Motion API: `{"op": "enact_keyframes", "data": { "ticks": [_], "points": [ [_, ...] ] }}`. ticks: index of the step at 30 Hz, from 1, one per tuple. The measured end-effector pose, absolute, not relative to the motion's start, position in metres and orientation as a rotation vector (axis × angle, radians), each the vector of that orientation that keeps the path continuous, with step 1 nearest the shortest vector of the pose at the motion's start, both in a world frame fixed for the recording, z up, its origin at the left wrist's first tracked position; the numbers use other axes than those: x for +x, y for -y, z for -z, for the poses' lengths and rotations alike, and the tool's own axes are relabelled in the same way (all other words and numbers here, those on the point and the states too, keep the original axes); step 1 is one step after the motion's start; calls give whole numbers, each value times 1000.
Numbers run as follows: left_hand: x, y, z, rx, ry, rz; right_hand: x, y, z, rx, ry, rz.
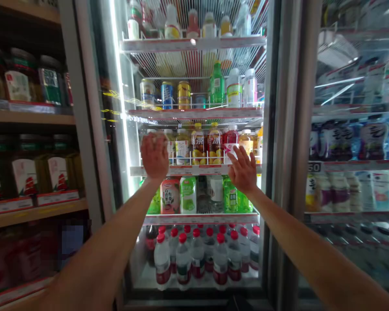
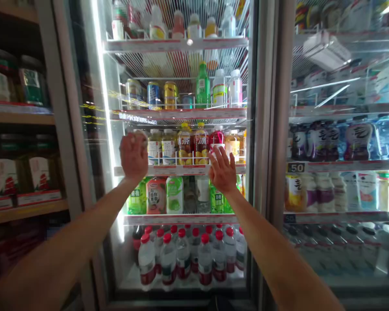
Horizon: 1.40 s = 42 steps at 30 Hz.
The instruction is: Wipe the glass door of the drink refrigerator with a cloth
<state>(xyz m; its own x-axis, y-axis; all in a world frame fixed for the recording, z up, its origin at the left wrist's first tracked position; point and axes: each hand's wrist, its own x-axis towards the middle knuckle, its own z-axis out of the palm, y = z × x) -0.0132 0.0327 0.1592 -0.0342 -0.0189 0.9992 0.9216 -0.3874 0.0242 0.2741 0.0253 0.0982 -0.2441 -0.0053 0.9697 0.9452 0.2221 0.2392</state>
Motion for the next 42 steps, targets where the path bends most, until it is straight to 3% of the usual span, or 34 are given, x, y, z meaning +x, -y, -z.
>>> {"op": "enact_keyframes", "data": {
  "ticks": [4, 12, 19, 23, 31, 39, 42],
  "points": [
    [-15, -35, -171, -1308, 1127, 1703, 273, -26, -98, -890, 1497, 1183],
    [48, -29, -154, -1902, 596, 911, 274, -24, -99, -933, 1493, 1200],
    [-35, -43, -209, -1372, 1054, 1641, 273, -25, -99, -936, 1502, 1171],
    [-20, -48, -224, -1327, 1082, 1756, 272, -25, -99, -933, 1512, 1147],
    [92, -30, -198, -1940, 526, 880, 273, -25, -99, -907, 1510, 1164],
    [17, -43, -247, -1463, 1013, 1576, 272, -23, -100, -933, 1530, 1135],
    [36, -41, -239, -1503, 978, 1547, 272, -23, -100, -920, 1524, 1141]
  ]
}}
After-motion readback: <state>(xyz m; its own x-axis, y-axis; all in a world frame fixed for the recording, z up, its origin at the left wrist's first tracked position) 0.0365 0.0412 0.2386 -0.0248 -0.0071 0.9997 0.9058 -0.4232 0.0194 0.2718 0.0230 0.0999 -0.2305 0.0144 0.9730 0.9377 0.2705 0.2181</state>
